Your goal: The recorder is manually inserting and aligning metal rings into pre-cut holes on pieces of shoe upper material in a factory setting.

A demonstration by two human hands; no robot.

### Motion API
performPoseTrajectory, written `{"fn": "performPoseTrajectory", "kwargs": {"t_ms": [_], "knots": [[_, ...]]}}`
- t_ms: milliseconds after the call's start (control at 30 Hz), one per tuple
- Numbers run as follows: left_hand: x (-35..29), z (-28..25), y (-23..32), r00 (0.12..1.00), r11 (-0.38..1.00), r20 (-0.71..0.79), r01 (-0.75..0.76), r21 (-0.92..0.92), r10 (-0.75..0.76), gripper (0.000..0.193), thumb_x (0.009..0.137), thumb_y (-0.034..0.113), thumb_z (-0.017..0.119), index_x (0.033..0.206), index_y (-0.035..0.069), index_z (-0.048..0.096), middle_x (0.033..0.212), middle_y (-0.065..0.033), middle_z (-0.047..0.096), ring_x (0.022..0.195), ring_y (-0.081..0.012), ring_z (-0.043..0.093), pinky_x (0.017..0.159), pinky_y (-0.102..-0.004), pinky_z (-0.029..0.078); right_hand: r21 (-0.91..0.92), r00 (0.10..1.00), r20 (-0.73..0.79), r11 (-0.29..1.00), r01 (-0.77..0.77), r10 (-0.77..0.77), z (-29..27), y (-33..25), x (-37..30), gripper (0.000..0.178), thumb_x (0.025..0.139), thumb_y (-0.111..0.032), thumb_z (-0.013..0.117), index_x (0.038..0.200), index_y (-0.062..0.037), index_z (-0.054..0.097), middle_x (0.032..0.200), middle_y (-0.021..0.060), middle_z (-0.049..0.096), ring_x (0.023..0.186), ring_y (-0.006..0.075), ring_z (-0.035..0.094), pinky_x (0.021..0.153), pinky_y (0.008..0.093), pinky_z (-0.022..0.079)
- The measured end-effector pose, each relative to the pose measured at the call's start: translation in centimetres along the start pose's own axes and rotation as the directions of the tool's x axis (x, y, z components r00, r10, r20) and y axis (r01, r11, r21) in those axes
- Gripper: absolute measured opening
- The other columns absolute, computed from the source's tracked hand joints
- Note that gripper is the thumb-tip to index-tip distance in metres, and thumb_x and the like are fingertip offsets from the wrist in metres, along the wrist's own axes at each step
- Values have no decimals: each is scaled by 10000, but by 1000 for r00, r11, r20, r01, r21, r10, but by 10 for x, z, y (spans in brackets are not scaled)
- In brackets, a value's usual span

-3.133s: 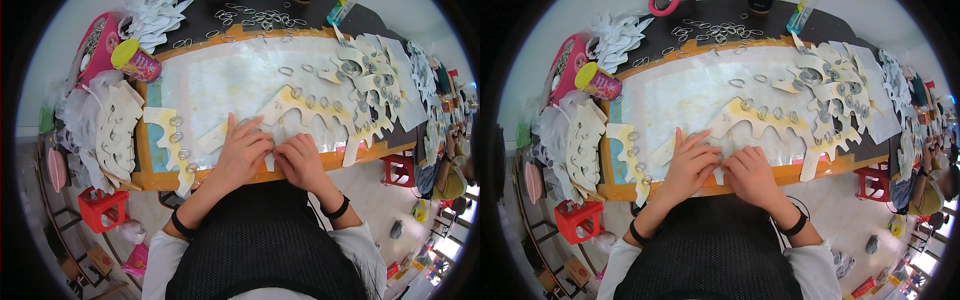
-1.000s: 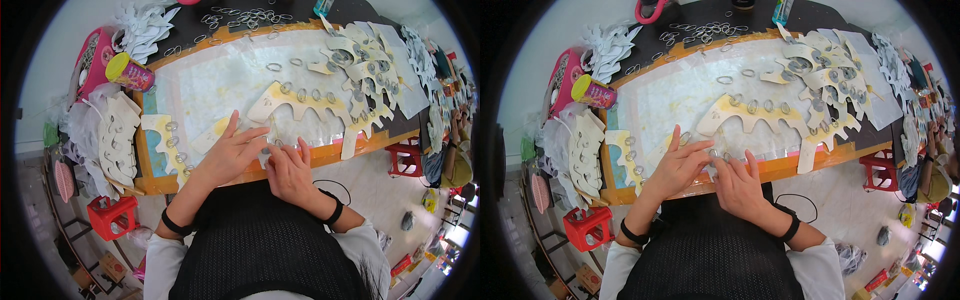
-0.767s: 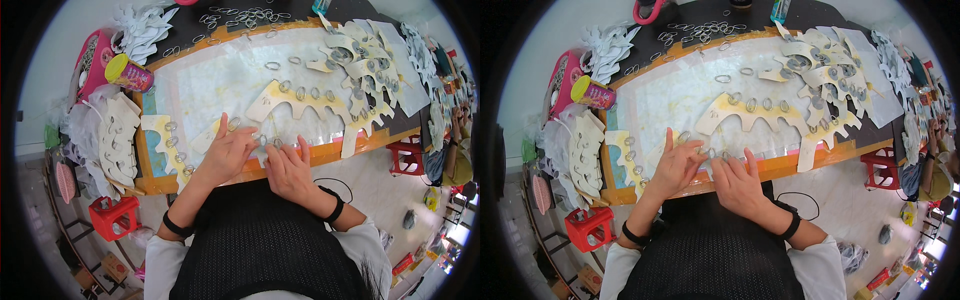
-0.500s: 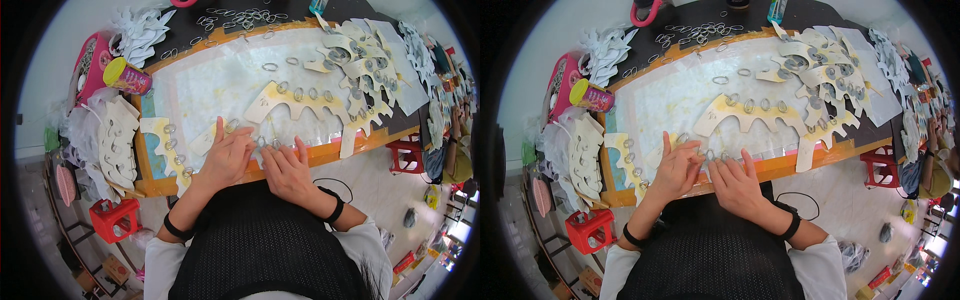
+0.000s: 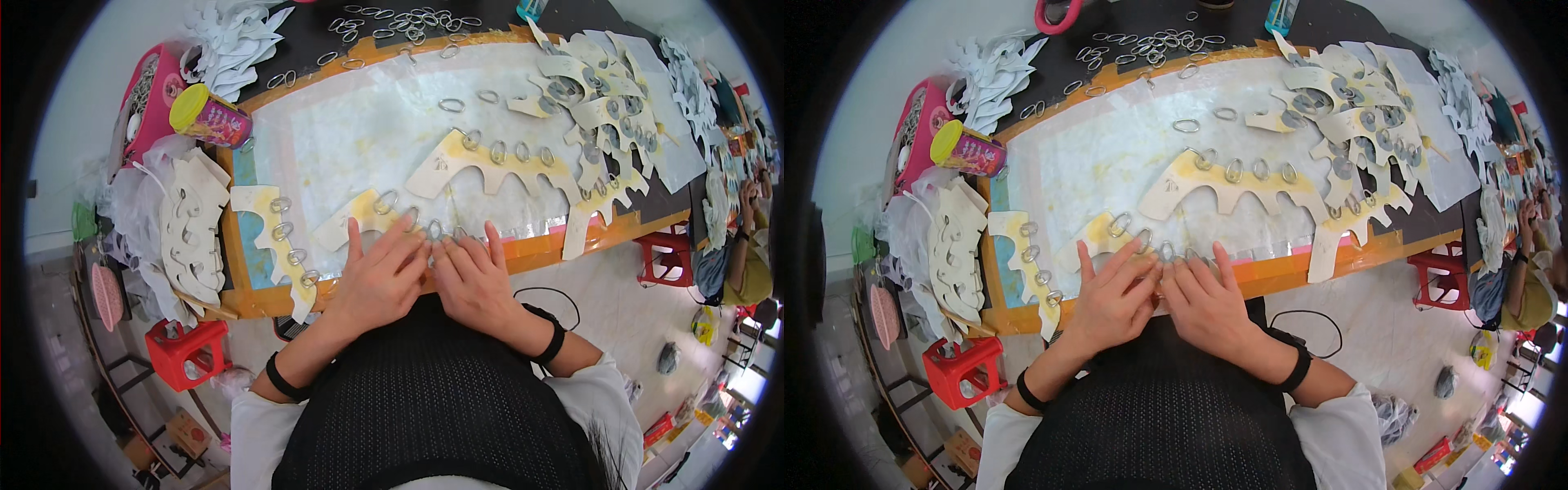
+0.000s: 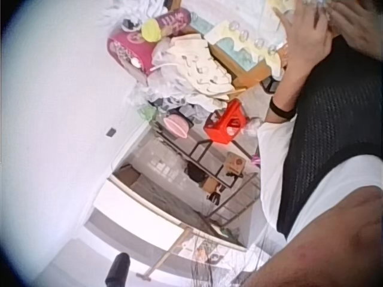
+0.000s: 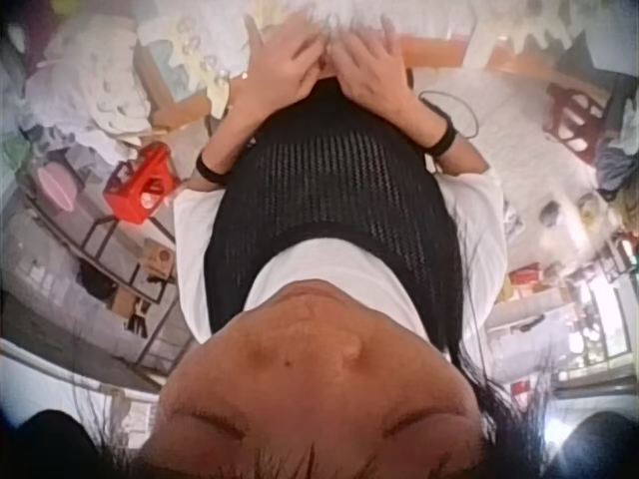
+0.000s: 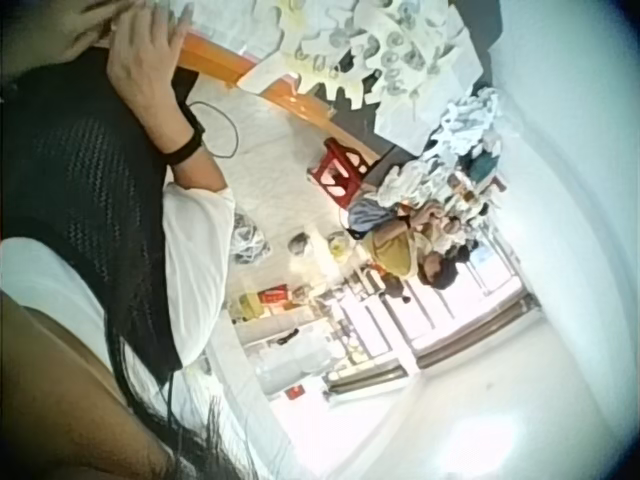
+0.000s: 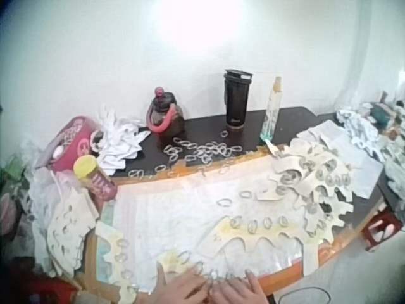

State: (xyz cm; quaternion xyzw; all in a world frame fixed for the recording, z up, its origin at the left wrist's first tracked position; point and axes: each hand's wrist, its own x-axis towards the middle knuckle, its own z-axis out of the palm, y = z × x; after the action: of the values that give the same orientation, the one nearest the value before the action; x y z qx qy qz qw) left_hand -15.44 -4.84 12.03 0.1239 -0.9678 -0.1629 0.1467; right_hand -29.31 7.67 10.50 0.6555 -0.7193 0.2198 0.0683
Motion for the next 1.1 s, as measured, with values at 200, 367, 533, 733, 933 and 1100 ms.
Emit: {"fn": "performPoseTrajectory", "kwargs": {"t_ms": [200, 367, 533, 733, 933, 1100], "knots": [[-2, 8, 1, 1000, 1000, -17, 0, 11, 0, 322, 798, 150, 636, 1106, 64, 672, 1161, -32, 614, 1262, -225, 504, 1098, -667, -29, -31, 1000, -3, 999, 13, -13, -1, 3, -5, 274, 795, -207, 593, 1032, -70, 614, 1051, 65, 597, 1031, 208, 556, 1108, 574, 235], [-3, 10, 1, 1000, 999, -1, 8, 54, -8, 316, 809, 143, 634, 1111, 54, 668, 1204, -47, 597, 1274, -225, 492, 1090, -675, -21, -57, 999, 0, 997, 54, -54, 4, 5, -2, 188, 792, -216, 587, 942, -103, 596, 1044, 65, 591, 1036, 215, 552, 1103, 592, 227], [-1, 11, 3, 1000, 999, -2, 21, 33, -21, 331, 805, 117, 632, 1128, 52, 656, 1225, -51, 584, 1289, -222, 478, 1080, -690, -18, 18, 999, 2, 999, 35, -35, 3, 8, 3, 147, 810, -188, 608, 928, -102, 588, 995, 65, 586, 1013, 232, 555, 1089, 579, 264], [-6, 19, 3, 999, 996, -36, 18, 85, -15, 377, 788, 121, 647, 1163, 90, 645, 1211, -79, 534, 1293, -280, 439, 1055, -723, -24, 536, 930, -153, 819, -207, 335, -22, 32, 11, 264, 763, -12, 670, 1015, -53, 601, 989, 101, 572, 978, 296, 548, 941, 477, 443], [-10, 23, 4, 989, 990, -144, 49, 131, -30, 390, 775, 164, 659, 1165, 160, 665, 1179, -114, 475, 1266, -351, 375, 1057, -716, -35, 354, 977, -37, 917, -183, 209, -19, 28, 30, 296, 729, -41, 697, 1011, -52, 608, 1003, 122, 549, 940, 338, 526, 816, 442, 434], [-11, 8, 9, 981, 993, -158, 114, 28, -108, 378, 765, 116, 643, 1141, 127, 679, 1149, -122, 499, 1216, -364, 407, 1105, -630, 107, 341, 982, 104, 922, -183, 157, -21, 31, 33, 240, 718, -51, 692, 932, -60, 584, 955, 101, 551, 928, 314, 520, 817, 391, 412]]}}
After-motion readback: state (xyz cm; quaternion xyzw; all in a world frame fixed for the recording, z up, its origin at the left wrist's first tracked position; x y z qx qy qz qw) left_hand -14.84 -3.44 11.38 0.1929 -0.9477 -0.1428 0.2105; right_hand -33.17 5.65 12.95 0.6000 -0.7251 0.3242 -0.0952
